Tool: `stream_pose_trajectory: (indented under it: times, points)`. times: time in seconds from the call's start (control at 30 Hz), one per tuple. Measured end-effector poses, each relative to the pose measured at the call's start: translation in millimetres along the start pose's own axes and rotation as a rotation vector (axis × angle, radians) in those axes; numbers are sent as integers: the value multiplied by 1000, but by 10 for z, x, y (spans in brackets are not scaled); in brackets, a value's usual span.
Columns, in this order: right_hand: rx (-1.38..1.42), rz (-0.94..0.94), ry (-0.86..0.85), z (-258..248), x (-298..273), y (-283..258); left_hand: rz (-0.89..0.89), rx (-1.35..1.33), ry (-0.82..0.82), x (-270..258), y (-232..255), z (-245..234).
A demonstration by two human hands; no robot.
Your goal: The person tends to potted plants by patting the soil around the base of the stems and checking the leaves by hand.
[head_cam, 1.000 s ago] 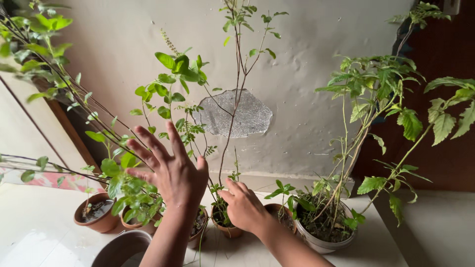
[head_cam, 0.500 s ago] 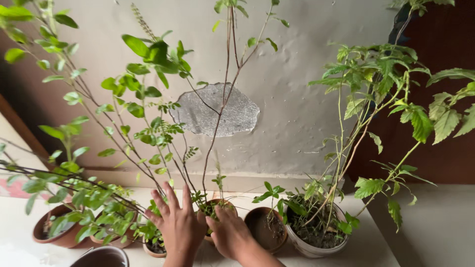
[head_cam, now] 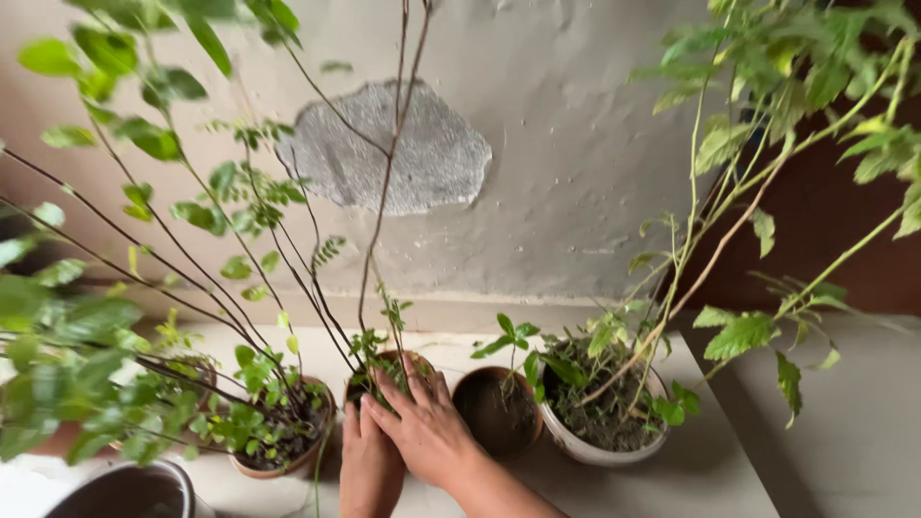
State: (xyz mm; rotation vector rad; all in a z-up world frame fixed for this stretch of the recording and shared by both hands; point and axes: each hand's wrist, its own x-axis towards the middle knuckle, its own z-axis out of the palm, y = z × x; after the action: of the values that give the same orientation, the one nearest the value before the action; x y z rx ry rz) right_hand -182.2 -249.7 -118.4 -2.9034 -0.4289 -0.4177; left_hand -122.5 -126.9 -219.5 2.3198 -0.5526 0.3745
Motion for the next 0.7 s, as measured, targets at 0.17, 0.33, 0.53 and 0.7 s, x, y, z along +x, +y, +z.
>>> stream_pose_trajectory:
  times: [0.17, 0.33, 0.53, 0.7]
  points:
    - [84, 70, 21, 234, -127, 13, -91, -26, 18, -136, -25, 158]
    - [-28, 40, 40, 459, -273, 73, -248, -7, 50, -142, 136, 116]
    - [-5, 90, 54, 707, -470, 150, -207, -142, 84, -178, 251, 96]
    - [-72, 63, 174, 868, -488, 195, -297, -78, -2, -164, 250, 55]
